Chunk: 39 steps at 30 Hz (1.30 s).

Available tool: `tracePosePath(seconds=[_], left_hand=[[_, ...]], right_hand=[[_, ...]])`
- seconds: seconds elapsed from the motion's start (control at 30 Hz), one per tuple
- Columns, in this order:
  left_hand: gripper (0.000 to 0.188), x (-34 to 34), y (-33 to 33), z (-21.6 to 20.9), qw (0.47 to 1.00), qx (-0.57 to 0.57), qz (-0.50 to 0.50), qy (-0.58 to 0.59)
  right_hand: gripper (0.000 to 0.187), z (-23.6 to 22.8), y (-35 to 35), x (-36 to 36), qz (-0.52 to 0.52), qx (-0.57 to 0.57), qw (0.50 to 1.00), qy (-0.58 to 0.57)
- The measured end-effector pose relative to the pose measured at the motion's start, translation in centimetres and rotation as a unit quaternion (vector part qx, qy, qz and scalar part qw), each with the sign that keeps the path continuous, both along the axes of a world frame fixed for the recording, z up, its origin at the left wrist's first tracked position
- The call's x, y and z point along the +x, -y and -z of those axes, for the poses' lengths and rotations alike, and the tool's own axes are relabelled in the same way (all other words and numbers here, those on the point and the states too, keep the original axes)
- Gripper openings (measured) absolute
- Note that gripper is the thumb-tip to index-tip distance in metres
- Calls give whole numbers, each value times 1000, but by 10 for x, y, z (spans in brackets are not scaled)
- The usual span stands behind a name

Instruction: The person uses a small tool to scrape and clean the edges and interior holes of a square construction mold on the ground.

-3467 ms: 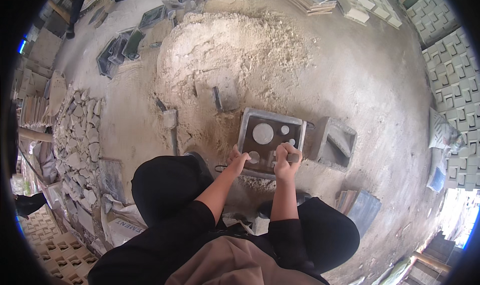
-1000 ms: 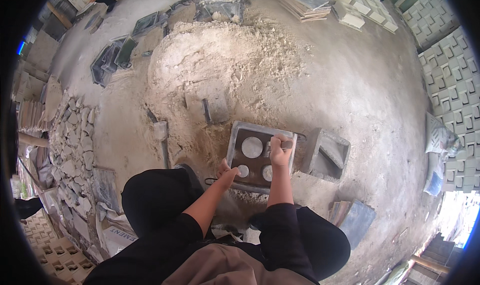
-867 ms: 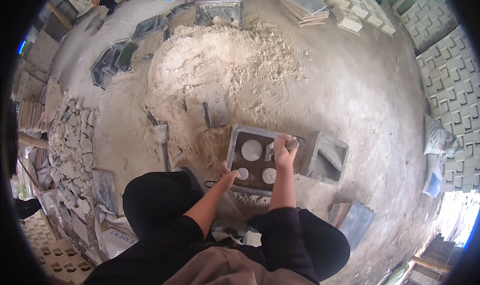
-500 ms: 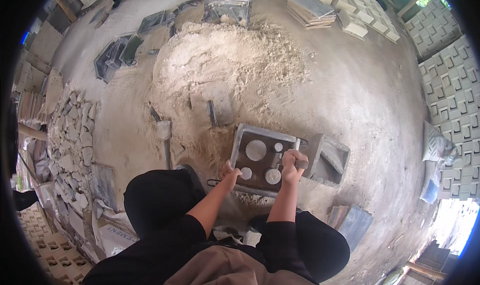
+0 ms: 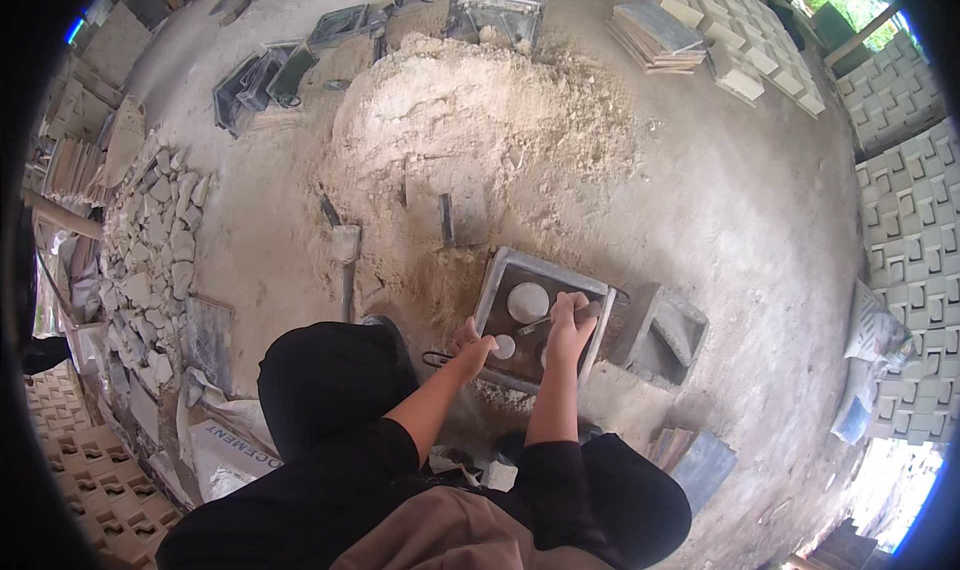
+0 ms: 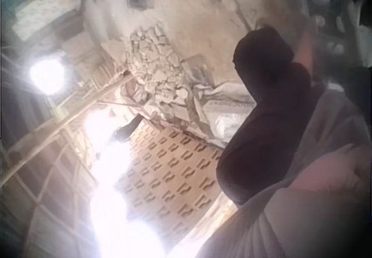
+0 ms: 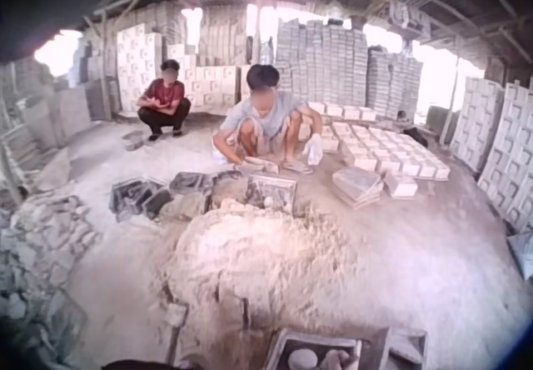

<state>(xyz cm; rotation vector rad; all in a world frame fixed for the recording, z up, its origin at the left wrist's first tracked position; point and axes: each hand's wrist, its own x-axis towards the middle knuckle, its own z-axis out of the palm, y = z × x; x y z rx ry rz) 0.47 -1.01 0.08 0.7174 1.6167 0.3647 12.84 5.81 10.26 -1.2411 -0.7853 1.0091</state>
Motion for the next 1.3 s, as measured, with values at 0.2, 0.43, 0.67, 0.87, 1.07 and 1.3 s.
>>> tracePosePath(seconds=[0.2,0.43,0.67,0.87,1.07,1.3], left_hand=[[83,-6,4,-2,1000,-3,-19,5],[82,3,0,-4,1000,1,-15,-11],[83,-5,5,0,1000,6,-24,13],[83,-3,2,-1,1000,7,-25,-10],[81,1,4,0,999,17,-38,11],[79,-6,6,10,998,24,-51,16]], right_hand=[[22,-73,13,-10,52,25,998,14],[26,-19,30,-8,14,3,996,89],[35,-63,42,-35,77,66,991,88],[35,-49,44,-28,34,81,996,18],[36,-28,45,-42,-17,66,961,270],[41,-48,48,-48,14,150,975,165]])
